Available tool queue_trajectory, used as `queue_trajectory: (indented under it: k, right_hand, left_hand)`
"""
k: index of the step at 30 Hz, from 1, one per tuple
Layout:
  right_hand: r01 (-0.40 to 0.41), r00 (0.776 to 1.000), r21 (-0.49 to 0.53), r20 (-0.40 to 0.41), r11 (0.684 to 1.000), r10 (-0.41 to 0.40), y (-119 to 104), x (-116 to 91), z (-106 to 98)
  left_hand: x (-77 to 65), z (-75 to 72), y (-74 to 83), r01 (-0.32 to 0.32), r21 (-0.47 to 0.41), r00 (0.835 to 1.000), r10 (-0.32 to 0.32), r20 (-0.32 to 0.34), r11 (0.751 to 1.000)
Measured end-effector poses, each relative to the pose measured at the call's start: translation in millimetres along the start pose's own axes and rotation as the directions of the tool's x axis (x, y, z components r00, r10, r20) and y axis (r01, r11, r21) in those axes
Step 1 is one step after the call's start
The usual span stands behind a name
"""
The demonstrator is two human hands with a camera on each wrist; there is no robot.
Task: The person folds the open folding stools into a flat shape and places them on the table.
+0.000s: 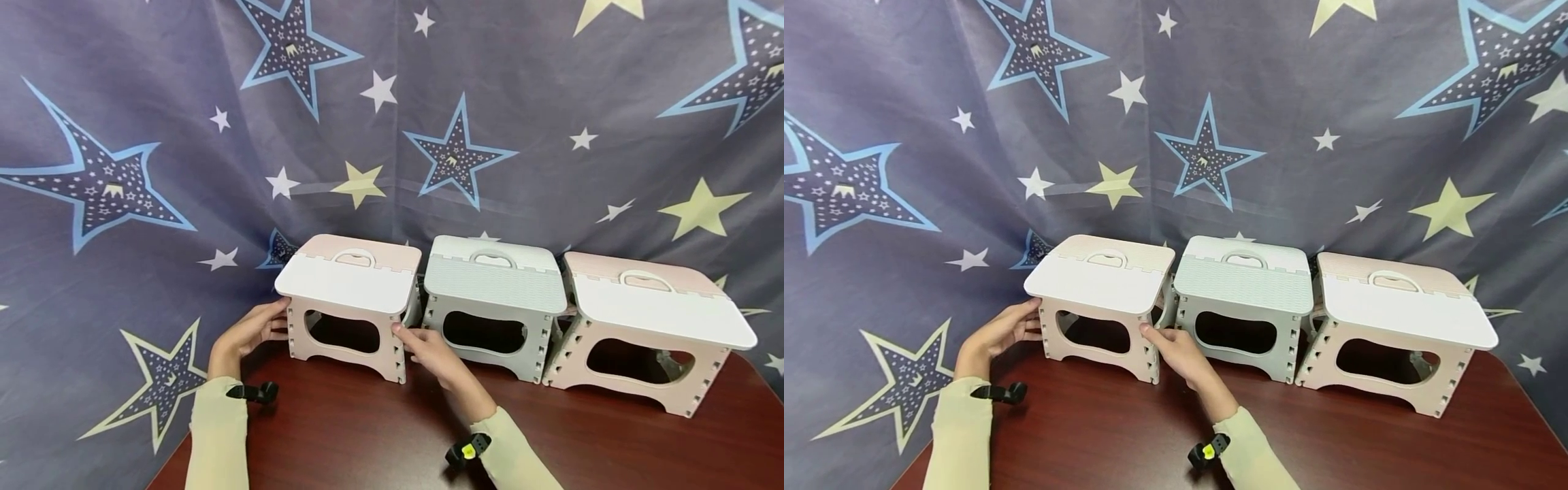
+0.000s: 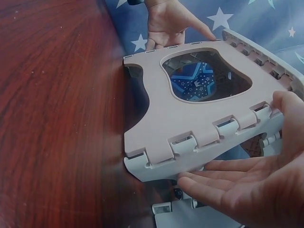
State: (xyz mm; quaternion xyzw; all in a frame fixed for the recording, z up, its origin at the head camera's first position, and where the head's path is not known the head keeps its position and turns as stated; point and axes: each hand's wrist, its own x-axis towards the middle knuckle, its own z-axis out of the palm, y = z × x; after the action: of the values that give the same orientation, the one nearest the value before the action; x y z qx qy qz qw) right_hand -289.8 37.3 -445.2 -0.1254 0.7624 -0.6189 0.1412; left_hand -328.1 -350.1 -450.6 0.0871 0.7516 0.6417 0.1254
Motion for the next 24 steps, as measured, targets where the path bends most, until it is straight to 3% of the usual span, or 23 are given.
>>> queue_trajectory:
  k: [9,24]
  right_hand:
    - [0.016,1.0,-0.008,0.002,1.0,-0.016,-0.4,-1.0,0.3]
    - [-0.003,1.0,0.03,-0.015,1.0,0.004,5.2,0.9,1.9]
  left_hand:
    - [0.6,-1.9,2.1,-0.023,-0.015,0.999,0.024,0.038,1.0]
    - [2.5,-1.4,-0.6,0.027,0.044,1.0,-0.026,-0.014,0.999]
